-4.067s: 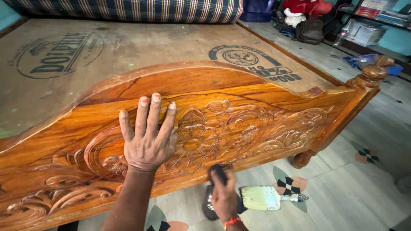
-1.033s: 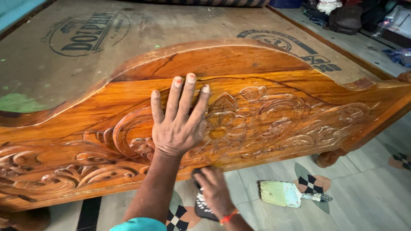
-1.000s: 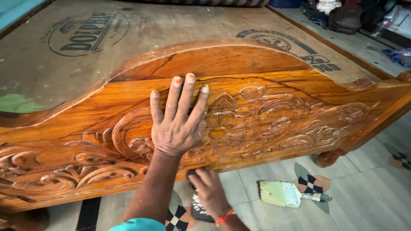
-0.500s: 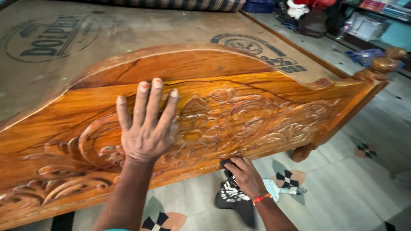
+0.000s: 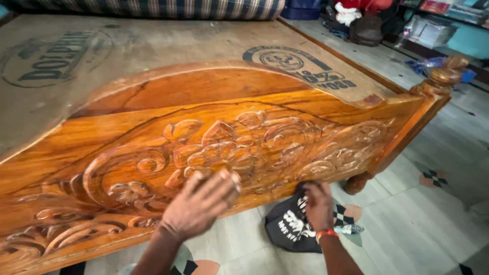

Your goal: The person cleans a wooden bed frame by hand with a dark cloth, wiping down the ornate carvings and flat surfaces of the headboard and side rails.

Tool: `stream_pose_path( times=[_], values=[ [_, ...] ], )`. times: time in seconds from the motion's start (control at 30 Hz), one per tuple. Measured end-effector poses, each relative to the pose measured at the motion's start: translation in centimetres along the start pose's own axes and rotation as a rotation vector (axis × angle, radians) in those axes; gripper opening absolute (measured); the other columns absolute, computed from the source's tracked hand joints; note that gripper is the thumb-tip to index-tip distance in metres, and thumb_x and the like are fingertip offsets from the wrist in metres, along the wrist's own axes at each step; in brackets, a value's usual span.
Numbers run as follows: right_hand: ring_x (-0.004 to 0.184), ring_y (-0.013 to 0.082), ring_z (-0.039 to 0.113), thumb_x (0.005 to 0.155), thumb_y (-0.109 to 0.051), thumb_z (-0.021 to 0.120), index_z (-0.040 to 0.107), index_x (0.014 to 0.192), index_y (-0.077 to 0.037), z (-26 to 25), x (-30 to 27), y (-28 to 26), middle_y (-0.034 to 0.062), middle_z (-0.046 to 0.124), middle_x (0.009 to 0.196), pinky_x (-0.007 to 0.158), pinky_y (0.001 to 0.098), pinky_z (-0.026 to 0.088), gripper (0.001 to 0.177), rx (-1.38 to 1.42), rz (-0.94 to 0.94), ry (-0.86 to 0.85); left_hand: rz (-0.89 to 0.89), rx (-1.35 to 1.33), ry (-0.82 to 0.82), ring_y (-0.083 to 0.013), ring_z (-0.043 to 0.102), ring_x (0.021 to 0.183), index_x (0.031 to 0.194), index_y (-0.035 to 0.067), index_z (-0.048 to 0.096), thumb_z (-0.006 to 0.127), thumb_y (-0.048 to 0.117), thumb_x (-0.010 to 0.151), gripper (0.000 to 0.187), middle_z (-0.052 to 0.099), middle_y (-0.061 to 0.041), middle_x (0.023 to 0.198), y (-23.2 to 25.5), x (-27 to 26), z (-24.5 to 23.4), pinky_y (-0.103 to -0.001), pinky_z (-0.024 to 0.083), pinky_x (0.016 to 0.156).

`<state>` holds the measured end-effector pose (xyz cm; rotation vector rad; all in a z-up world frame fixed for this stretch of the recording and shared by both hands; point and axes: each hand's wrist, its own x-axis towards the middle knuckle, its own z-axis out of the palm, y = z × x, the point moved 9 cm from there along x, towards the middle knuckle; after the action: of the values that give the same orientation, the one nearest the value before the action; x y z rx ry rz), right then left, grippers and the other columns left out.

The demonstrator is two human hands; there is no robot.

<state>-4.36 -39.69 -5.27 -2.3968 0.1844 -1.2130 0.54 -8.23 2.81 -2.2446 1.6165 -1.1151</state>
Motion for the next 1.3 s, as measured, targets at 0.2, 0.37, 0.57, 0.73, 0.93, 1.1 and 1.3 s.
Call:
stream_pose_path(
  times=[0.2,0.37,0.57,0.73,0.93,1.1,1.3],
  values=[
    [0.109,0.0374,0.065,0.078,0.013,0.059,0.069,0.106,-0.004,-1.7,0.5,4.6,0.0178,0.067,0.118,0.093,0.042,0.053,0.034,0.061,0.123,0.15,0.217,-0.06,-0.166,-0.0264,0.025,0.153,0.149,0.006,0.043,0.046,0.025,0.089,0.063,0.028,-0.012,0.166,4.6,-1.1,5.0,-0.05,0.019,0.122],
    [0.111,0.0387,0.062,0.066,0.014,0.061,0.072,0.106,-0.006,2.9,-1.1,0.4,0.0167,0.067,0.114,0.097,0.0431,0.051,0.046,-0.029,0.055,-0.162,0.199,0.067,-0.017,-0.0232,0.026,0.152,0.149,0.009,0.044,0.043,0.026,0.092,0.06,0.033,-0.009,0.165,4.3,-1.5,6.4,-0.047,0.02,0.122],
    [0.119,0.0386,0.058,0.066,0.012,0.063,0.073,0.113,-0.005,3.2,-0.7,-0.7,0.0161,0.065,0.122,0.103,0.0451,0.048,0.051,-0.145,-0.313,-0.284,0.176,0.088,-0.012,-0.0208,0.029,0.151,0.15,0.008,0.044,0.04,0.024,0.093,0.06,0.034,-0.008,0.165,4.3,-1.1,6.0,-0.045,0.021,0.122],
    [0.122,0.0366,0.059,0.067,0.013,0.062,0.072,0.113,-0.005,-1.2,1.6,8.2,0.0159,0.067,0.125,0.107,0.0427,0.047,0.051,-0.242,-0.075,-0.117,0.177,0.105,-0.025,-0.0208,0.029,0.151,0.151,0.008,0.042,0.039,0.025,0.093,0.06,0.034,-0.007,0.164,4.2,-1.0,6.6,-0.044,0.022,0.121],
    [0.112,0.0397,0.063,0.08,0.014,0.058,0.071,0.114,-0.002,-3.1,2.9,12.4,0.0202,0.067,0.121,0.101,0.0433,0.051,0.041,-0.245,0.081,0.119,0.223,0.151,-0.083,-0.0231,0.028,0.15,0.151,0.007,0.04,0.038,0.023,0.093,0.06,0.035,-0.01,0.162,4.4,-1.2,7.9,-0.045,0.021,0.12],
    [0.105,0.044,0.062,0.072,0.014,0.058,0.069,0.107,0.001,-3.0,3.9,11.7,0.0218,0.066,0.112,0.093,0.0478,0.051,0.038,-0.24,0.171,0.147,0.258,0.182,-0.075,-0.0245,0.028,0.15,0.15,0.005,0.04,0.037,0.026,0.094,0.06,0.036,-0.011,0.162,4.4,-1.1,7.9,-0.046,0.02,0.12],
    [0.098,0.0447,0.062,0.08,0.007,0.062,0.063,0.107,0.003,-0.1,2.7,6.1,0.0245,0.063,0.107,0.089,0.0492,0.052,0.027,-0.164,0.087,0.028,0.212,0.183,-0.037,-0.023,0.028,0.151,0.15,0.006,0.041,0.038,0.025,0.093,0.06,0.035,-0.01,0.163,4.3,-1.2,7.7,-0.046,0.02,0.121]
  ],
)
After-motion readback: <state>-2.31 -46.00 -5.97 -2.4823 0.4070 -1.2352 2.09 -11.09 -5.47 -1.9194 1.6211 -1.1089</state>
